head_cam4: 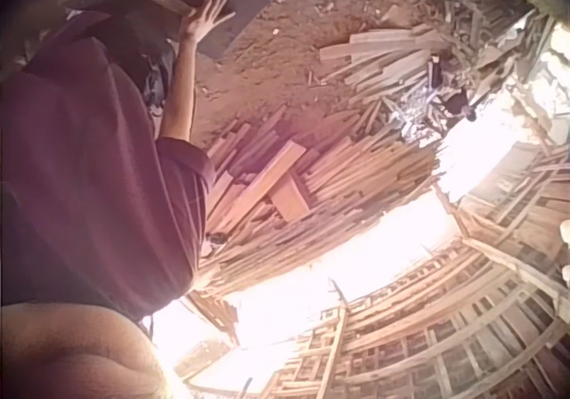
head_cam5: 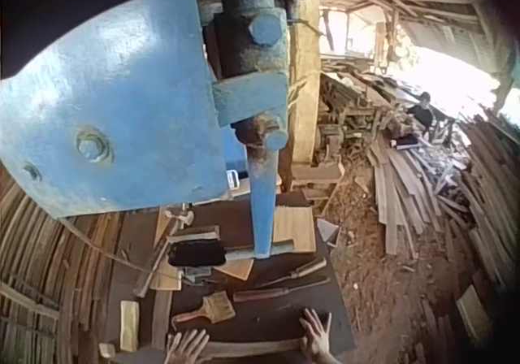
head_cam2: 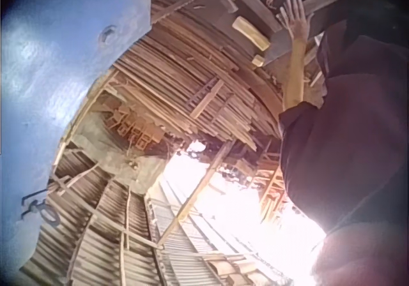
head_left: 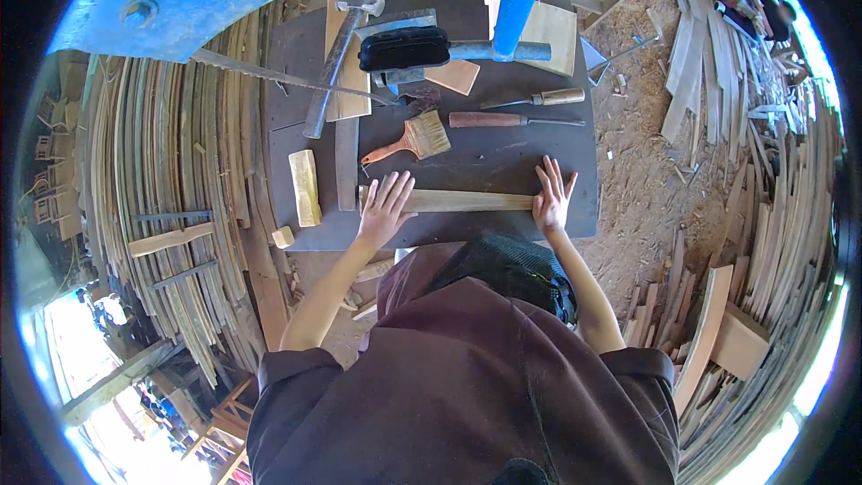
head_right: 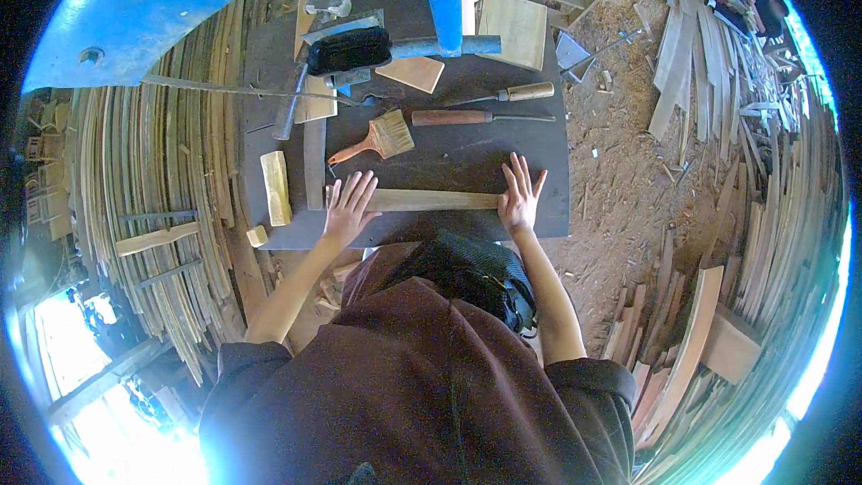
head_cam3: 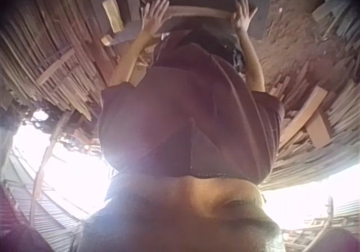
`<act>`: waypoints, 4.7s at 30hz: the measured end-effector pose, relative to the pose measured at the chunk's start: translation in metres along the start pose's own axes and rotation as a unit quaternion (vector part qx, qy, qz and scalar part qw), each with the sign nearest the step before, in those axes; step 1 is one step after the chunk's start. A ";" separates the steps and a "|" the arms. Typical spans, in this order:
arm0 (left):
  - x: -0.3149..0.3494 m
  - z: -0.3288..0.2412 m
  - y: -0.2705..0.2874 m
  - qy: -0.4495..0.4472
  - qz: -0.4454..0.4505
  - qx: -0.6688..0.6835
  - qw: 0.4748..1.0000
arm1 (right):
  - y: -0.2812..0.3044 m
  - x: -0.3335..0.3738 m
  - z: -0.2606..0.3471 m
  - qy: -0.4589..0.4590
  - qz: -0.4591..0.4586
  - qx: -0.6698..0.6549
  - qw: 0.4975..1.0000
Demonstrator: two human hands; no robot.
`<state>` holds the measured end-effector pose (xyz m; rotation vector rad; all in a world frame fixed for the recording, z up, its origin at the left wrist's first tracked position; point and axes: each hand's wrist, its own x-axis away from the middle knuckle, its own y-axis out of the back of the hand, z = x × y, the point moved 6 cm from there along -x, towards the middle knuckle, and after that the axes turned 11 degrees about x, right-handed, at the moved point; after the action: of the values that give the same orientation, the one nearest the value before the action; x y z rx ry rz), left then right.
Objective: The person handles small wooden pieces on a workbench, brushes a piece to remove dust, and uses a chisel to carve or shape a wooden block. The person repeatedly positions and adjusts the wood while working with the chisel.
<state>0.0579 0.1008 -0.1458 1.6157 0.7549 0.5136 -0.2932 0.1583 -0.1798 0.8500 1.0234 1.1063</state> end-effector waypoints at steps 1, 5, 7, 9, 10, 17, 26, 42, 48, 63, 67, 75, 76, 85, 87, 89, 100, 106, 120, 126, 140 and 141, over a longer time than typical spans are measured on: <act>-0.005 0.003 0.000 -0.010 -0.003 0.002 1.000 | -0.002 0.001 -0.002 -0.001 -0.008 0.016 1.000; -0.039 0.017 0.000 0.014 -0.008 0.020 1.000 | -0.005 -0.019 -0.007 -0.079 -0.017 0.041 0.996; -0.061 0.018 0.003 0.034 -0.039 0.060 0.997 | -0.004 -0.030 -0.008 -0.069 -0.021 0.037 0.997; -0.075 0.014 0.001 0.048 -0.044 0.087 0.994 | -0.001 -0.031 -0.009 -0.053 -0.024 0.029 0.998; -0.086 0.003 -0.004 0.039 -0.038 0.094 0.994 | -0.001 -0.029 -0.013 -0.054 -0.024 0.036 0.998; -0.145 -0.118 -0.039 -0.074 -0.010 0.204 0.976 | -0.008 -0.025 -0.016 -0.083 -0.014 0.022 0.996; -0.098 -0.010 -0.007 -0.009 -0.019 0.228 0.973 | -0.005 -0.021 -0.016 -0.093 -0.010 0.038 0.995; -0.098 -0.017 -0.023 -0.017 -0.036 0.086 0.996 | 0.000 -0.024 -0.011 -0.088 -0.031 0.022 0.995; -0.081 0.021 -0.011 0.040 -0.050 0.060 0.996 | -0.003 -0.025 -0.009 -0.088 -0.029 0.038 0.995; -0.079 0.026 -0.016 0.066 -0.064 0.104 0.990 | -0.003 -0.025 -0.011 -0.085 -0.033 0.031 0.995; -0.094 -0.027 -0.012 0.062 -0.050 0.149 0.986 | -0.005 -0.025 -0.011 -0.086 -0.030 0.033 0.995; -0.113 -0.068 -0.016 -0.043 0.036 0.161 0.985 | -0.005 -0.024 -0.013 -0.083 -0.035 0.032 0.995; -0.103 -0.043 -0.013 -0.013 0.029 0.146 0.989 | -0.004 -0.024 -0.013 -0.083 -0.034 0.031 0.995; -0.104 -0.019 -0.014 0.110 -0.039 0.146 0.982 | -0.008 -0.024 -0.012 -0.085 -0.032 0.026 0.996; -0.118 -0.068 -0.025 0.014 -0.022 0.170 0.985 | -0.007 -0.023 -0.012 -0.084 -0.030 0.021 0.996; -0.123 -0.097 -0.025 -0.068 -0.005 0.231 0.971 | -0.008 -0.024 -0.011 -0.080 -0.029 0.020 0.996; -0.087 0.029 0.002 0.102 -0.084 0.181 0.975 | 0.000 -0.025 -0.012 -0.084 -0.057 0.024 0.995; -0.122 -0.102 -0.029 -0.043 -0.048 0.180 0.982 | -0.007 -0.026 -0.012 -0.064 -0.031 0.035 0.997; -0.082 0.021 -0.007 0.128 -0.063 0.111 0.983 | -0.006 -0.023 -0.014 -0.079 -0.030 0.039 0.996; -0.133 -0.117 -0.039 -0.053 -0.007 0.197 0.979 | -0.006 -0.027 -0.013 -0.071 -0.026 0.031 0.997; -0.084 0.015 -0.013 0.148 -0.066 0.102 0.982 | -0.006 -0.027 -0.012 -0.079 -0.030 0.034 0.996; -0.095 -0.010 -0.020 0.117 -0.051 0.120 0.985 | -0.007 -0.027 -0.013 -0.078 -0.033 0.033 0.996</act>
<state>-0.0179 0.0409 -0.1559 1.7452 1.1040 0.5615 -0.3067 0.1309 -0.1838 0.9349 0.9554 0.9387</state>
